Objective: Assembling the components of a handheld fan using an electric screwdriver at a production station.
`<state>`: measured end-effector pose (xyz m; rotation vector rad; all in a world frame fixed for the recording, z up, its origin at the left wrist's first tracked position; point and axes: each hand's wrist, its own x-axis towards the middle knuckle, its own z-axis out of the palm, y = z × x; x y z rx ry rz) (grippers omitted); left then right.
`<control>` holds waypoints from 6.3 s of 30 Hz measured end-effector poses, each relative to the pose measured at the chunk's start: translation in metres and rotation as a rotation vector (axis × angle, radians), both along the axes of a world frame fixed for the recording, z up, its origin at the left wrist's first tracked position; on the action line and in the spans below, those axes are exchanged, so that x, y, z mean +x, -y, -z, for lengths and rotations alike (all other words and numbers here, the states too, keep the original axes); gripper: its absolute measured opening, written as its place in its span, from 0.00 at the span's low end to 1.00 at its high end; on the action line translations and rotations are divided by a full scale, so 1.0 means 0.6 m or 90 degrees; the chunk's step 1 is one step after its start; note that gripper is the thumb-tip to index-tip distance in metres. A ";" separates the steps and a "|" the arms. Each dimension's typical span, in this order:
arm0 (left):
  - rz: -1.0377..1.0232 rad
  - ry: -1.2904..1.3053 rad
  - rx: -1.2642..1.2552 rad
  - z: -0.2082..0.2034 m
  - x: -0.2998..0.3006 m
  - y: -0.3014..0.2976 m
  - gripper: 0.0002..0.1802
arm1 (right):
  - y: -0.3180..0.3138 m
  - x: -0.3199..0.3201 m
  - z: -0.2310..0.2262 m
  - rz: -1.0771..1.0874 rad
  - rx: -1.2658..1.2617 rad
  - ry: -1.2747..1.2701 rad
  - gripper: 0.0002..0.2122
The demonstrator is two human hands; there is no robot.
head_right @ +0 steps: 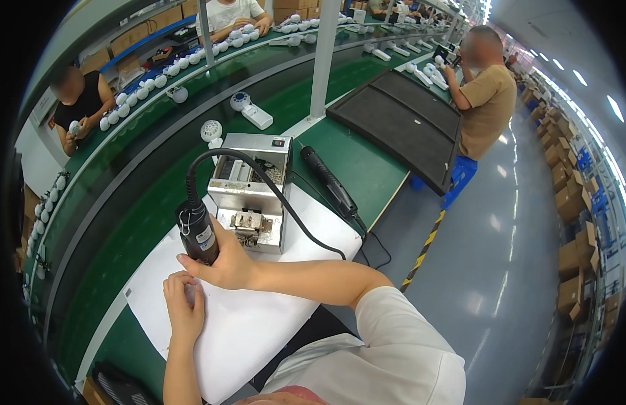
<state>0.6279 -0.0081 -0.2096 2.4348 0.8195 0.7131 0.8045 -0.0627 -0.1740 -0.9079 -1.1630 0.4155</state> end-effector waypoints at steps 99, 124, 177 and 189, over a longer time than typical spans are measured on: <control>0.136 0.518 -0.847 0.019 0.053 0.019 0.27 | 0.022 0.051 -0.122 0.211 0.168 0.049 0.11; 0.071 0.495 -0.909 0.037 0.060 0.014 0.30 | -0.011 -0.023 -0.029 -0.130 0.116 -0.048 0.17; 0.125 0.487 -0.998 0.025 0.053 0.009 0.29 | -0.019 -0.045 -0.026 -0.211 0.121 -0.051 0.15; 0.108 0.444 -0.971 0.016 0.052 0.014 0.29 | 0.035 0.052 -0.106 0.022 0.161 0.010 0.10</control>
